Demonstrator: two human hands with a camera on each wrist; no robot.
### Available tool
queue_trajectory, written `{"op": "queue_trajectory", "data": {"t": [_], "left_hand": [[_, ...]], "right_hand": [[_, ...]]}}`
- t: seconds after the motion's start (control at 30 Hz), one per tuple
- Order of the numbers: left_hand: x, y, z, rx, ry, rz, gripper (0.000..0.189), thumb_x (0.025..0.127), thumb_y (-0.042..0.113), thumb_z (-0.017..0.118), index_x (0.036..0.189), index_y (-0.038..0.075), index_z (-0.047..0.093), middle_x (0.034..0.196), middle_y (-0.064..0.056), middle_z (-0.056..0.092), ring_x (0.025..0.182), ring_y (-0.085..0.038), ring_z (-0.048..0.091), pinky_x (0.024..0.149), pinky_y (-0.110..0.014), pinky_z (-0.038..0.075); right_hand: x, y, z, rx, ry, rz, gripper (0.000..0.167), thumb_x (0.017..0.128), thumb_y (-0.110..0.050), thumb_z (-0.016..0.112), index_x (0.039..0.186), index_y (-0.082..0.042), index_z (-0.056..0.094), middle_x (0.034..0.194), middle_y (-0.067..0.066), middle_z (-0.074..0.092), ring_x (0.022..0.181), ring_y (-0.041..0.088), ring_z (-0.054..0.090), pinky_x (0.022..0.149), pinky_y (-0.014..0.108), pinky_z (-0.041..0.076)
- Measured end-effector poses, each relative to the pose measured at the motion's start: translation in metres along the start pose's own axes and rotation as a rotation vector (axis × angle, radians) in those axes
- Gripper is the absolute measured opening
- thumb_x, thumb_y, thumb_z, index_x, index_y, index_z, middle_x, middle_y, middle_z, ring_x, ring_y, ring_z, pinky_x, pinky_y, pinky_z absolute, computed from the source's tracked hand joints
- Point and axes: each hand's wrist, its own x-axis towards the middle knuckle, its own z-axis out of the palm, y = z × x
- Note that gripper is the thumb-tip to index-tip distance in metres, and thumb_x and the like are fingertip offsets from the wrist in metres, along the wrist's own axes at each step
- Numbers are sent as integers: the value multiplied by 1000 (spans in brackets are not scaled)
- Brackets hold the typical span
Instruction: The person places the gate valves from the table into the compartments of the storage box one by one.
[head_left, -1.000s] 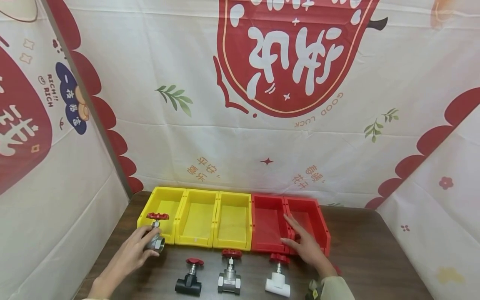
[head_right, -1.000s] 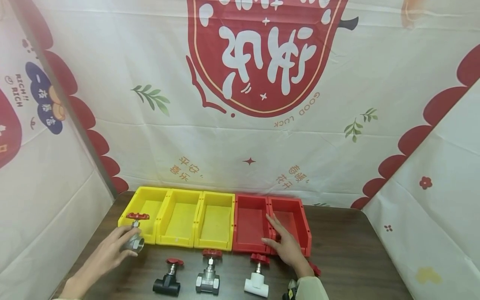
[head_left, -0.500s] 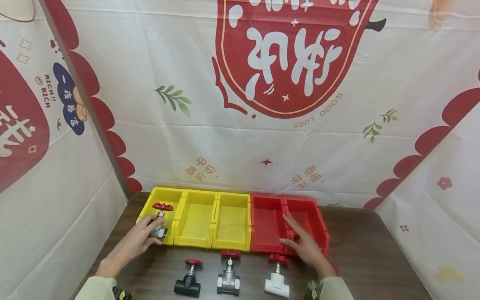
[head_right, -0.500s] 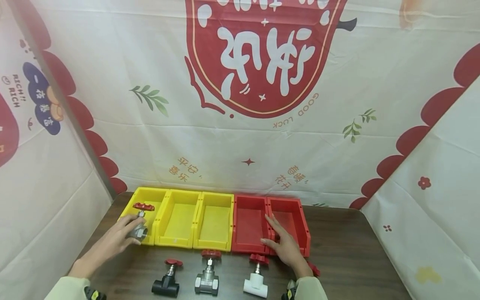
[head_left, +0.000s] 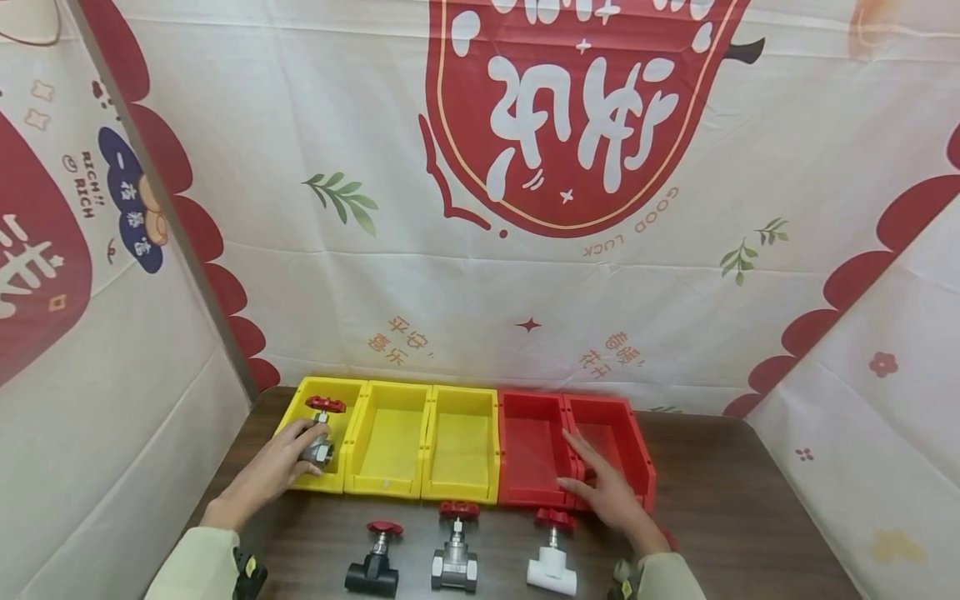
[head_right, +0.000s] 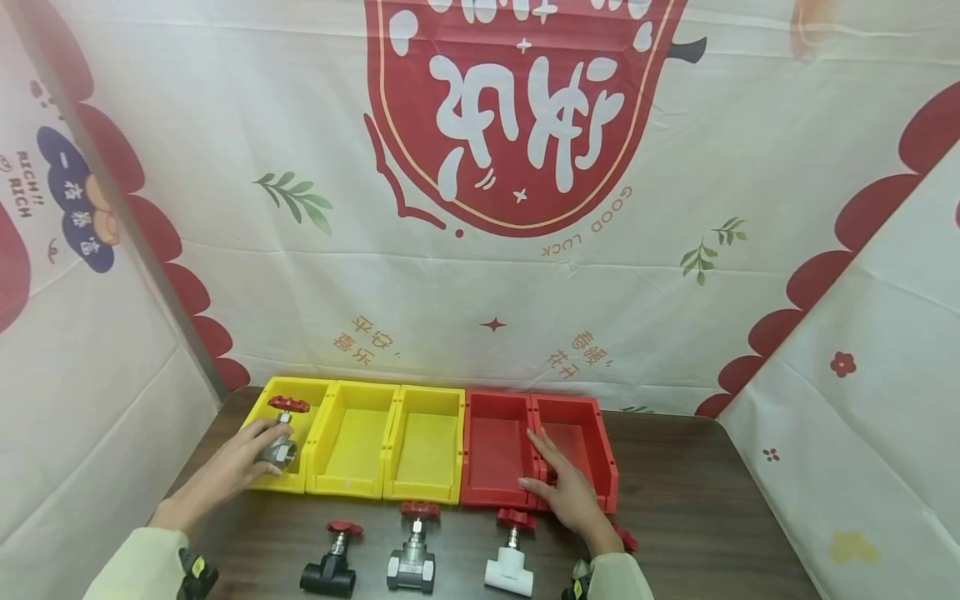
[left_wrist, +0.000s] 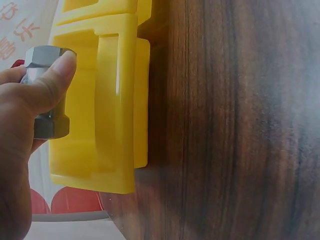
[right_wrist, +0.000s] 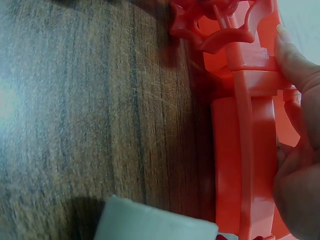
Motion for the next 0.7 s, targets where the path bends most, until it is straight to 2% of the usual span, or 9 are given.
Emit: {"op": "queue_trajectory", "data": {"t": [0.17, 0.37, 0.57, 0.7], "left_hand": [[5, -3, 2, 10, -12, -4, 61, 74, 14, 81, 129, 10, 57, 121, -10, 52, 101, -24, 53, 89, -46, 49], [13, -2, 6, 24, -36, -88, 61, 73, 12, 82, 129, 8, 58, 119, -10, 53, 101, -25, 54, 90, -49, 48], [19, -5, 11, 25, -37, -79, 58, 72, 8, 82, 126, 6, 60, 116, -10, 54, 100, -25, 54, 89, -49, 48], [20, -7, 16, 21, -62, -100, 57, 72, 8, 82, 125, 5, 60, 113, -9, 55, 99, -26, 54, 90, -50, 47]], "right_hand": [[0, 1, -1, -1, -6, -7, 84, 81, -36, 76, 148, -47, 26, 156, 2, 22, 139, 33, 24, 95, 54, 43], [-2, -1, -1, 4, 0, -4, 85, 80, -36, 77, 147, -48, 26, 156, -1, 23, 139, 32, 25, 96, 52, 43], [-2, -1, 1, 3, 6, -9, 85, 80, -35, 77, 147, -48, 27, 156, 0, 24, 139, 32, 25, 96, 52, 43], [-1, -1, 0, -5, 5, -5, 85, 80, -37, 77, 146, -49, 26, 156, 0, 24, 139, 32, 24, 97, 53, 42]]}}
